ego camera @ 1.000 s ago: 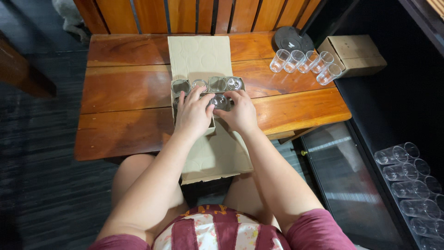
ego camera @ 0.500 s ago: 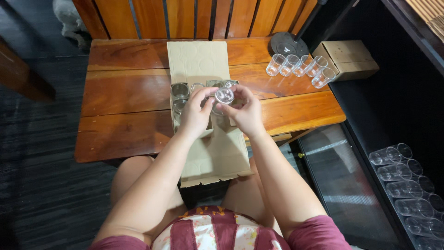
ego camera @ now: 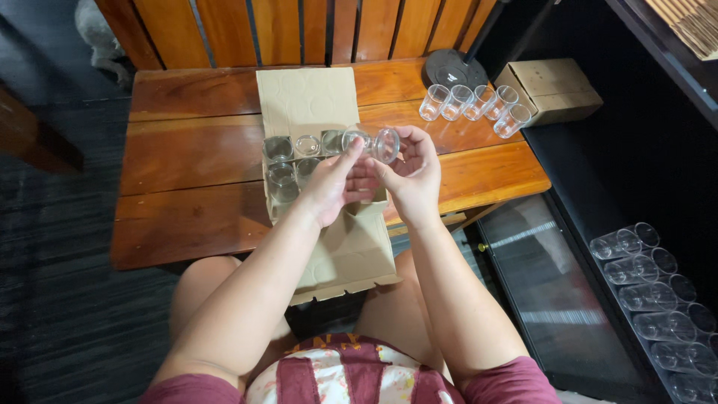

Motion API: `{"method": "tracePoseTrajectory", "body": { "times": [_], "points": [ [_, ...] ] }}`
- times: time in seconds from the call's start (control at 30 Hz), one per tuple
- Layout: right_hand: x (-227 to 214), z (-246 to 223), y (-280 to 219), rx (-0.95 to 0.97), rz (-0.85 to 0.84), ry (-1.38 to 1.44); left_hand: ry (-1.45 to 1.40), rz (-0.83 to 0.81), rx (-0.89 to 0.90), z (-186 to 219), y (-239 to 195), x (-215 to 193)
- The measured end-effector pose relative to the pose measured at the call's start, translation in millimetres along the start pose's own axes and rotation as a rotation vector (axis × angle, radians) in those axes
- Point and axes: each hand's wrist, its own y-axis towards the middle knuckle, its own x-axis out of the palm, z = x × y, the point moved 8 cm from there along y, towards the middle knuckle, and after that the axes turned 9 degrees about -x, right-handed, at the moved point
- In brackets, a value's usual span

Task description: The person opens a cardboard box containing small clear glasses and removes them one by one, placing them on a wooden bench. The person continues until all glasses are removed and arranged in rows on the bench.

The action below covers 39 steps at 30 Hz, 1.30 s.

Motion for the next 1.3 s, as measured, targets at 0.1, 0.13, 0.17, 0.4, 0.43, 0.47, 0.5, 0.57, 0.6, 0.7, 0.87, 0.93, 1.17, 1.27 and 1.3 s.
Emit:
{"method": "tracePoseTrajectory", "body": {
  "times": [0.1, 0.13, 0.17, 0.4, 0.43, 0.47, 0.5, 0.57, 0.6, 0.7, 0.87, 0.93, 1.17, 1.27, 1.3],
  "points": [
    [-5, -8, 1, -0.039, 0.003, -0.017, 0.019, 0.008, 0.074, 9, -3, 13],
    [-8, -6, 2, -0.038, 0.004, -0.018, 0.019, 0.008, 0.072, 10, -4, 18],
    [-12, -7, 2, -0.055, -0.001, -0.038, 0.039, 0.026, 0.09, 13, -6, 21],
    [-34, -6, 6, -0.093, 0.016, -0.153, 0.178, 0.118, 0.192, 11, 26, 31],
    [-39, -2, 6, -0.092, 0.018, -0.154, 0.18, 0.117, 0.191, 8, 31, 36],
    [-45, 2, 7, -0.094, 0.034, -0.155, 0.174, 0.135, 0.227, 8, 35, 38],
    [-51, 7, 7, -0.097, 0.05, -0.157, 0.168, 0.152, 0.264, 8, 39, 41],
    [-59, 7, 7, -0.09, 0.072, -0.16, 0.227, 0.182, 0.289, 4, 53, 42],
    [-63, 8, 7, -0.083, 0.09, -0.163, 0.283, 0.215, 0.316, 3, 60, 43],
    [-79, 15, 10, -0.081, 0.11, -0.198, 0.526, 0.313, 0.385, -5, 86, 46],
    [-113, 26, 16, -0.05, 0.192, -0.265, 0.611, 0.294, 0.425, -4, 89, 81],
    [-129, 35, 15, -0.035, 0.235, -0.275, 0.641, 0.247, 0.413, -7, 94, 95],
    [-191, 73, 25, 0.01, 0.324, -0.322, 0.832, 0.136, 0.299, -25, 138, 138],
    [-221, 91, 30, 0.01, 0.362, -0.404, 0.888, 0.112, 0.271, -34, 164, 153],
    [-230, 96, 33, 0.021, 0.37, -0.453, 0.932, 0.106, 0.262, -36, 172, 157]
  ]
}}
